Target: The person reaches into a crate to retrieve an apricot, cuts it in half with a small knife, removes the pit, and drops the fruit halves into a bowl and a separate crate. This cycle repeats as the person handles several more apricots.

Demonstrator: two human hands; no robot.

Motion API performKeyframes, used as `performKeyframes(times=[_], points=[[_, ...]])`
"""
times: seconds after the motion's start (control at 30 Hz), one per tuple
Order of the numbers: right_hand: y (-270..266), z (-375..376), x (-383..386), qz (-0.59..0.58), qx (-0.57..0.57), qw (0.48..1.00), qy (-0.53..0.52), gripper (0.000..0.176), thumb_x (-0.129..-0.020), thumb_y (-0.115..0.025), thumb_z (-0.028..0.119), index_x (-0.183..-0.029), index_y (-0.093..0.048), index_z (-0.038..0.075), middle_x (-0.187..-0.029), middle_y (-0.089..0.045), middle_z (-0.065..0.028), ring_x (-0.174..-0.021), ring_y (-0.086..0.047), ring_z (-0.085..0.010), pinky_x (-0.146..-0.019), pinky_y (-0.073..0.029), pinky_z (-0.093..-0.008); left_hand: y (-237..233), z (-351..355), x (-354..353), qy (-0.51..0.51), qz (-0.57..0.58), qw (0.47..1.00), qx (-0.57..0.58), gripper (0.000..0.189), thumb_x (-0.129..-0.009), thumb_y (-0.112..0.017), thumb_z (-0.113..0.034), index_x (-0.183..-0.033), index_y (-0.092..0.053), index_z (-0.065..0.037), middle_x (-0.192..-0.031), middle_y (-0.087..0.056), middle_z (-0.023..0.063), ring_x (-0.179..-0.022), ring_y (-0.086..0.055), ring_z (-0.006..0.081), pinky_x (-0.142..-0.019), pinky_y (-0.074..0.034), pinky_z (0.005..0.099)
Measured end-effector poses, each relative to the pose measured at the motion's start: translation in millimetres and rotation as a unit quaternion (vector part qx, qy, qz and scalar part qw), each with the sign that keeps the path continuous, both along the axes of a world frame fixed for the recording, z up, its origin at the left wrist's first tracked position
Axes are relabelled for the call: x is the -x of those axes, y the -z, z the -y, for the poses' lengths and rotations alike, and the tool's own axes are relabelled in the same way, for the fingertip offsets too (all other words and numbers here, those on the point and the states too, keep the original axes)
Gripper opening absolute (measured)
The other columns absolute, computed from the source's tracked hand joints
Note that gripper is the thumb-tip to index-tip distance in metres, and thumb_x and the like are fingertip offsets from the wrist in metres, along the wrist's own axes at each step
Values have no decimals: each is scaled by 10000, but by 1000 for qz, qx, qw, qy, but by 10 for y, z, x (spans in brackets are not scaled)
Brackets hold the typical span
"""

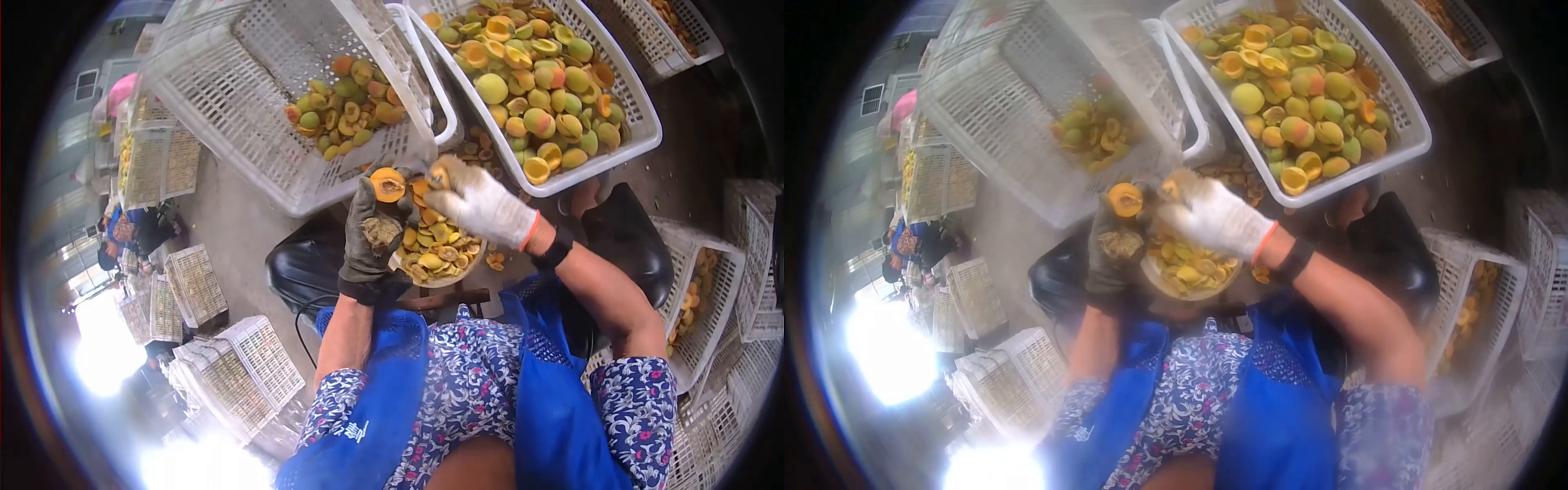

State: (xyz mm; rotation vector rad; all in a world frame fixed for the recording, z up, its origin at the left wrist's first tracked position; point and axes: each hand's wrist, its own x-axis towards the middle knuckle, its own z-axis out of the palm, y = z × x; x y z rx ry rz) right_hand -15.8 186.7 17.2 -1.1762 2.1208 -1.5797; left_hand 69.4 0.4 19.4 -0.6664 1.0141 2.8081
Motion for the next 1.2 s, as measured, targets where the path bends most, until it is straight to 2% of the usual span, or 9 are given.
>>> performKeyframes(times=[0.07, 0.27, 0.37, 0.43, 0.6, 0.8, 0.87, 1.0, 1.2], points=[[114, 66, -93, -200, -20, 980, 0, 153, -772, -611, 115, -903, -614, 36, -970, -576, -170, -802, -624, -337, -632, -534, -402, -13, -44, 36, -39, 32, 998, 23, 532, -937, -504, -428, -1321, -415, -71, -1120, -561, 101, -896, -606, 172, -725, -548, 313], [98, 72, -162, -209, -41, 977, 31, 108, -793, -576, 127, -847, -604, 38, -901, -549, -160, -706, -600, -319, -572, -510, -405, -110, -196, 116, 6, -50, 977, 206, 542, -933, -494, -458, -1269, -444, -35, -1088, -568, 77, -944, -586, 152, -810, -516, 272], [69, 75, -175, -155, -60, 986, 25, 107, -787, -570, 121, -826, -592, 23, -880, -544, -159, -705, -595, -308, -573, -507, -399, -85, -225, 118, 15, -71, 961, 266, 509, -955, -457, -453, -1237, -467, -30, -1072, -575, 69, -955, -583, 147, -829, -507, 279], [28, 80, -174, -70, -28, 996, 41, 263, -855, -586, 196, -1037, -483, 37, -760, -588, -199, -695, -593, -412, -591, -480, -449, 64, -203, 97, 7, -81, 971, 226, 488, -967, -437, -447, -1215, -485, -29, -1064, -579, 66, -960, -581, 144, -833, -504, 284], [149, 144, -214, -52, -4, 998, 38, 278, -852, -580, 197, -1044, -507, 9, -841, -590, -213, -764, -598, -409, -649, -490, -441, 237, -338, 137, -77, -73, 907, 408, 455, -988, -396, -431, -1080, -549, -12, -994, -604, 62, -898, -592, 134, -785, -497, 268], [177, 109, -147, 30, -59, 998, -10, 270, -847, -552, 179, -1035, -515, -12, -887, -594, -235, -835, -594, -427, -705, -487, -449, 174, -346, 222, -62, -58, 897, 433, 536, -989, -348, -473, -1016, -582, 8, -893, -635, 70, -777, -613, 151, -723, -504, 261], [146, 91, -102, -7, -68, 997, -34, 269, -845, -542, 175, -1032, -514, -16, -908, -597, -244, -847, -592, -432, -710, -486, -450, 93, -301, 276, -15, -44, 916, 398, 551, -984, -350, -485, -1020, -586, 12, -881, -638, 75, -763, -619, 156, -722, -510, 264], [-121, 49, 92, 193, -157, 960, -128, 349, -837, -527, 252, -1039, -524, -32, -972, -608, -247, -926, -592, -404, -762, -475, -425, 29, -196, 323, 91, 34, 962, 253, 591, -969, -356, -520, -1034, -597, 16, -905, -644, 93, -803, -630, 175, -731, -532, 280], [-97, 137, 28, 321, -170, 928, -81, 397, -841, -526, 290, -1095, -551, -13, -1007, -615, -222, -964, -591, -339, -851, -446, -383, -34, -385, 334, -79, 67, 989, 108, 588, -966, -336, -537, -943, -614, -20, -849, -611, 97, -862, -614, 212, -855, -508, 381]])
